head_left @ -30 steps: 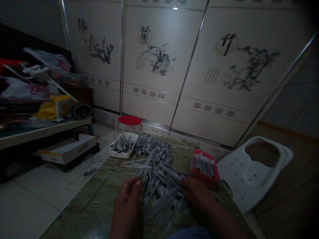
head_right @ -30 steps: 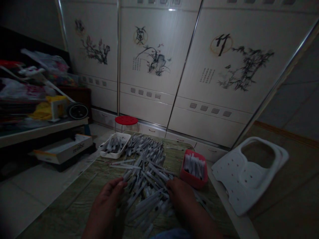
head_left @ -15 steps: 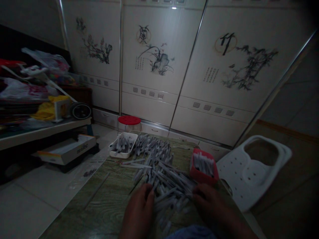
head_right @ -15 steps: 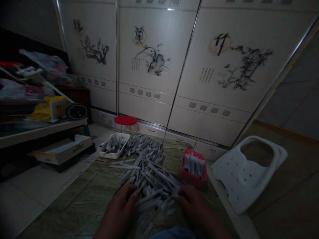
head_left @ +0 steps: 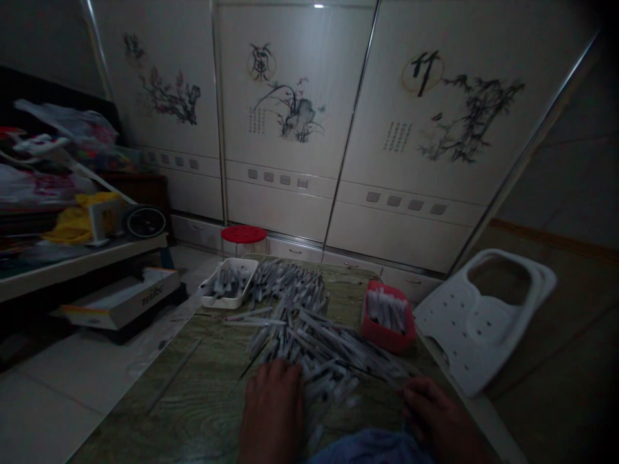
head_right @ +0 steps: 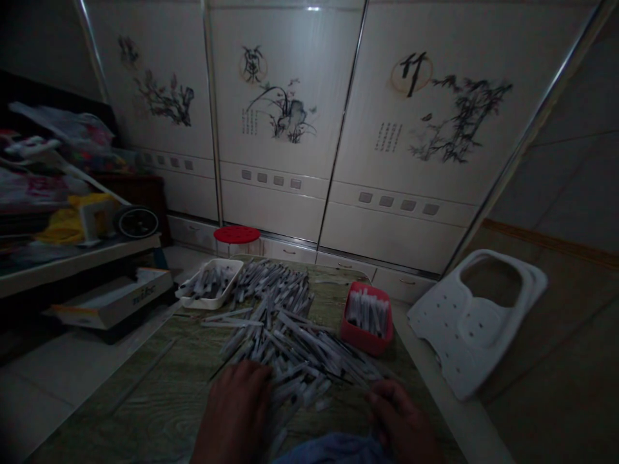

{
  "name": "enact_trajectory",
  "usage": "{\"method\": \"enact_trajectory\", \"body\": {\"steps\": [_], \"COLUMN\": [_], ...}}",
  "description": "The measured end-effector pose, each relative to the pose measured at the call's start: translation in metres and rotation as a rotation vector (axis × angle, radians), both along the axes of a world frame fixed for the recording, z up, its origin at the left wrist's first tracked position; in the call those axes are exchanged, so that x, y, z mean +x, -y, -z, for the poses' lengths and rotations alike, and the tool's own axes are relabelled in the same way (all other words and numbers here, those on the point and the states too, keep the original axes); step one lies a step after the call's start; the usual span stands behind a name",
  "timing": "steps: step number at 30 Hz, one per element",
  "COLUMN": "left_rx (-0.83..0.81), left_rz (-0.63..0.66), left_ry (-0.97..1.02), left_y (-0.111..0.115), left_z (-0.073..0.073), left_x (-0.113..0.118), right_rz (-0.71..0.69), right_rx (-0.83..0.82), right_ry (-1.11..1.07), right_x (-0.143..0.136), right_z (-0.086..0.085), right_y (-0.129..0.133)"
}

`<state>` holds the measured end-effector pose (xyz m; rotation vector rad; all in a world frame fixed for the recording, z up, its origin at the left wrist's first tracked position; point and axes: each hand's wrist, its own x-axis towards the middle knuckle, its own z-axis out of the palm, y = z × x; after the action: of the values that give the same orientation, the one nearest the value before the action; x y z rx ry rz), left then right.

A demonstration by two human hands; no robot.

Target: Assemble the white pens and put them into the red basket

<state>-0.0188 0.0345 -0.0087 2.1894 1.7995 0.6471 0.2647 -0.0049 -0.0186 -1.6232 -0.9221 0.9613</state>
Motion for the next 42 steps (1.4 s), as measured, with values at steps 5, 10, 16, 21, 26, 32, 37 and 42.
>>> {"method": "enact_trajectory", "body": {"steps": [5, 10, 16, 21, 26, 32, 37, 42], "left_rx": [-0.034, -0.053, -0.009, 0.087, -0.079, -0.454, -0.501, -0.504], "left_rz": [-0.027, -0.021, 0.019, 0.013, -0.178, -0.252, -0.238, -0.273], "left_ry": [-0.139, -0.156, -0.049, 0.286, 0.934, 1.604, 1.786, 1.829], "left_y": [-0.002, -0.004, -0.002, -0.005, -0.003, 0.004, 0.003, 0.005], "left_z": [0.000, 0.002, 0.002, 0.008, -0.004, -0.024, -0.015, -0.011], "left_x": [0.012, 0.017, 0.013, 0.008, 0.016, 0.025, 0.028, 0.033], "right_rz": [0.010, -0.026, -0.021, -0.016, -0.019, -0.052, -0.045, -0.083], "right_rx": [0.025, 0.015, 0.028, -0.013, -0.004, 0.024, 0.046, 0.049], "right_ry": [-0.102, -0.171, -0.151, -0.214, -0.227, -0.111, -0.077, 0.016], "right_x": [0.004, 0.015, 0.023, 0.027, 0.027, 0.021, 0.006, -0.008], "right_z": [0.000, 0.010, 0.014, 0.011, 0.009, -0.003, -0.007, -0.009], "right_y": [0.003, 0.001, 0.003, 0.005, 0.007, 0.013, 0.015, 0.016]}}
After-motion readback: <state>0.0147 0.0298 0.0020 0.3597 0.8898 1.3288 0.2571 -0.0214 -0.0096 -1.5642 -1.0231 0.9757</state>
